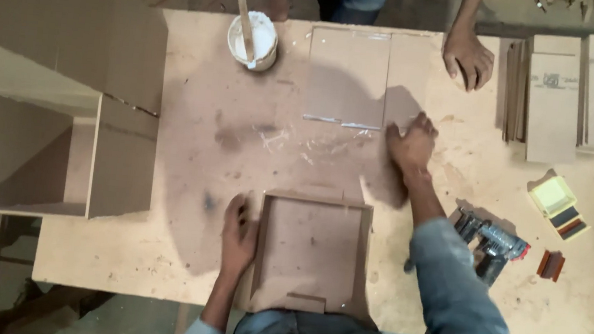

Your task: The person assembles small wooden boxes by aligning pre-cut panels and securing them with a pneumatic nail gun. They repeatedly position the panels, fire the nail gun to fasten the joints, and reposition the partially assembled boxes on the workbench.

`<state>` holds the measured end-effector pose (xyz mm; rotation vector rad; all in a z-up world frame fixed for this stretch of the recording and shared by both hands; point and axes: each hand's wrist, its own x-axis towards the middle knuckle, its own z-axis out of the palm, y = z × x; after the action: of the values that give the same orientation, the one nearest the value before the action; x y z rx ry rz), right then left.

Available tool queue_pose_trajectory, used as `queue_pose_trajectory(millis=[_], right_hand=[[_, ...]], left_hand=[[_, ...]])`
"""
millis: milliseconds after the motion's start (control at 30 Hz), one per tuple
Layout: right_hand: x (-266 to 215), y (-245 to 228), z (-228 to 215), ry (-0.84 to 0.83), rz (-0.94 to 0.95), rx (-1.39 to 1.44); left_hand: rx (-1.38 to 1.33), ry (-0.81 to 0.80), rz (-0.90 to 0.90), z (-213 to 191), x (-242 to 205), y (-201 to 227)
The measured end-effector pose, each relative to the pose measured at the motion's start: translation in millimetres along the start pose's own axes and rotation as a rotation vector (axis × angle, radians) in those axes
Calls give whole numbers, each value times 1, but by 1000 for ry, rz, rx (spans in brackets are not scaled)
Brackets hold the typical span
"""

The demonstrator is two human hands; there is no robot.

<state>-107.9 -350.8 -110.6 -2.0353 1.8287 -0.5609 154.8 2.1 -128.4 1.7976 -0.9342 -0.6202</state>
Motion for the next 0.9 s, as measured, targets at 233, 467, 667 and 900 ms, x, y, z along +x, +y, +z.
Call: queue_pose_trajectory(millis=[233, 467, 667, 900], right_hand=[[80, -33, 17, -77, 322, -177], [107, 14, 26, 221, 194, 262], [0, 29, -51, 3, 360, 1557], [-197, 6, -142, 94, 290, 1744]], left_hand=[[110, 190, -263, -37, -51, -18], [105, 283, -272, -50, -72, -15], [128, 207, -171, -68, -46, 1], [62, 39, 113, -90, 2, -8]])
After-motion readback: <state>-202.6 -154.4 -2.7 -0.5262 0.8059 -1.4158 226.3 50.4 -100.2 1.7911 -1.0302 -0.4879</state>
